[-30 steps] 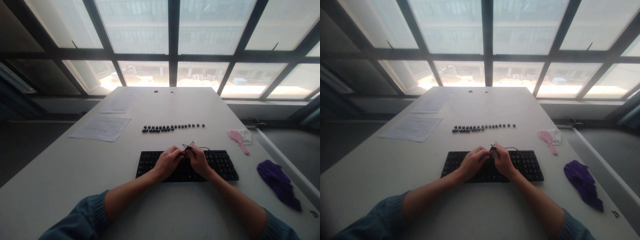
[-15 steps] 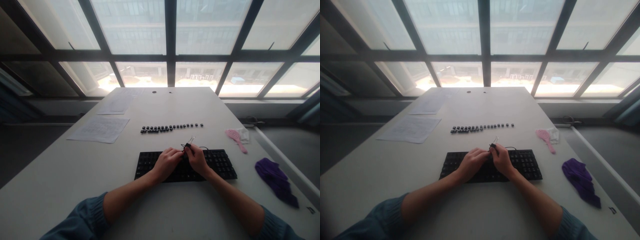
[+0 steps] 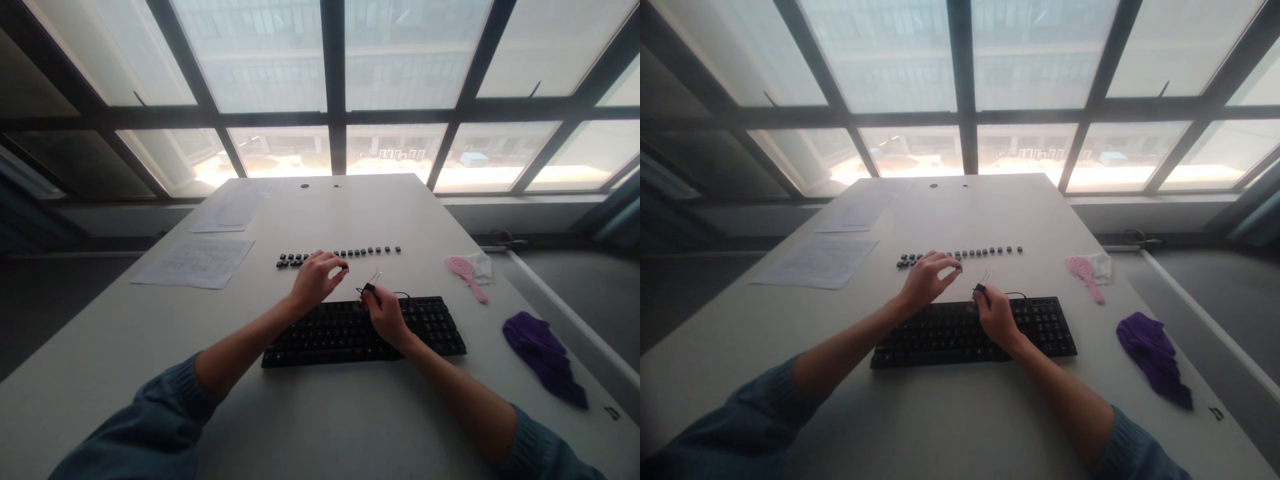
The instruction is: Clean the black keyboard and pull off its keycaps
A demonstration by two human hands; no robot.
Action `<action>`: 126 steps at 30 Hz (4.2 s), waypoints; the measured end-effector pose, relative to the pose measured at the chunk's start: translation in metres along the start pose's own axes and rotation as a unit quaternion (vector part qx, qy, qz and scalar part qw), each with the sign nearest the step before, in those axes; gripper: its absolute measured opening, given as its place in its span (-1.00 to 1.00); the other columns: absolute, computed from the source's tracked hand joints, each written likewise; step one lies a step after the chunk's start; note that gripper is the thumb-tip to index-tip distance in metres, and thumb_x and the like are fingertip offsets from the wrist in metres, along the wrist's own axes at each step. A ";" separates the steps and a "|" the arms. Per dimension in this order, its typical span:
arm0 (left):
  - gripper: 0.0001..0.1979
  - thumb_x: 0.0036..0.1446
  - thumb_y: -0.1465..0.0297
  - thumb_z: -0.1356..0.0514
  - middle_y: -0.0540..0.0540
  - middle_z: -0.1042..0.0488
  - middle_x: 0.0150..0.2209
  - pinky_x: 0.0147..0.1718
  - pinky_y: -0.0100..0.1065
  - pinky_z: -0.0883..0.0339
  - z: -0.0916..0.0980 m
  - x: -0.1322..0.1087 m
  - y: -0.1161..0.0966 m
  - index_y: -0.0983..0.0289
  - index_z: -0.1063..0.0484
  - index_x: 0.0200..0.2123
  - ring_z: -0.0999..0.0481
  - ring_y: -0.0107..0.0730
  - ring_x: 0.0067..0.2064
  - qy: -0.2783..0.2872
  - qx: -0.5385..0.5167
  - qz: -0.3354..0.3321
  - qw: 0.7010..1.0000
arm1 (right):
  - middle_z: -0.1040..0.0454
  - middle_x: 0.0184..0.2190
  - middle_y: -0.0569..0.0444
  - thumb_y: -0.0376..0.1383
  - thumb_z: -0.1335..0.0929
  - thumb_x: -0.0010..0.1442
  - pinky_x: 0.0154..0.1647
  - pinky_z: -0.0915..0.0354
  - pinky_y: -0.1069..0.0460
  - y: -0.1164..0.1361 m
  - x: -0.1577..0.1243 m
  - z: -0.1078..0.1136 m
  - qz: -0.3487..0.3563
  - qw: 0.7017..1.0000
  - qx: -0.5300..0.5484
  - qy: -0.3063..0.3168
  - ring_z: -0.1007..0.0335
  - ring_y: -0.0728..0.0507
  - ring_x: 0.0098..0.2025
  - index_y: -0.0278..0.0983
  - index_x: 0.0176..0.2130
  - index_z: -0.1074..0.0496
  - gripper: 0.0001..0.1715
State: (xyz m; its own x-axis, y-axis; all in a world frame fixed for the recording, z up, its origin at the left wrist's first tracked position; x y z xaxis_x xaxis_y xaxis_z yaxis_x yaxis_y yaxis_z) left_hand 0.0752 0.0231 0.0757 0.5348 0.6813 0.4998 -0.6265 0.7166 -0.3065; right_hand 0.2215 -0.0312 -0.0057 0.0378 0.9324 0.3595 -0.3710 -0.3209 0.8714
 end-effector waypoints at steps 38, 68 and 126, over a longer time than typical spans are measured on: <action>-0.90 0.19 0.39 -0.30 0.14 -0.49 -0.15 -0.06 -0.12 -0.34 -0.070 0.041 0.096 0.16 -0.66 -0.30 -0.33 -0.12 -0.09 0.067 0.101 -0.050 0.991 | -0.43 -0.47 0.07 -0.22 -0.26 0.36 -0.36 -0.18 0.02 0.000 0.000 -0.002 0.006 1.000 0.014 0.012 -0.29 -0.09 -0.42 -0.26 -0.41 -0.40 -0.68; -0.88 0.14 0.29 -0.34 0.15 -0.47 -0.11 0.05 -0.10 -0.31 -0.059 0.045 0.081 0.21 -0.61 -0.30 -0.34 -0.08 -0.02 0.032 0.086 -0.020 0.996 | -0.43 -0.47 0.07 -0.17 -0.26 0.38 -0.39 -0.19 0.03 0.000 0.000 -0.002 0.002 1.000 0.016 0.018 -0.30 -0.09 -0.42 -0.27 -0.40 -0.40 -0.65; -0.91 0.25 0.37 -0.22 0.06 -0.52 -0.20 -0.15 -0.34 -0.37 -0.071 -0.060 -0.031 0.18 -0.55 -0.25 -0.52 -0.25 -0.13 0.171 -0.066 0.096 0.978 | -0.40 -0.38 0.05 -0.36 -0.26 0.37 -0.29 -0.23 -0.01 0.013 -0.013 -0.006 0.114 0.986 -0.060 0.103 -0.33 -0.13 -0.33 -0.22 -0.38 -0.32 -0.76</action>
State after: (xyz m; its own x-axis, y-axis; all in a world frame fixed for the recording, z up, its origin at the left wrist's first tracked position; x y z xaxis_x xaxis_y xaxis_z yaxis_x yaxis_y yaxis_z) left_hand 0.1028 -0.0290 -0.0026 0.5872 0.7990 0.1296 -0.6675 0.5686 -0.4809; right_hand 0.2107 -0.0464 -0.0006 -0.2440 0.8566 0.4547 -0.4555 -0.5152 0.7260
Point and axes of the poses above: each hand's wrist, its own x-axis towards the middle knuckle, its own z-axis out of the back of the hand, y = z × x, the point moved 9 cm from there along x, towards the middle knuckle
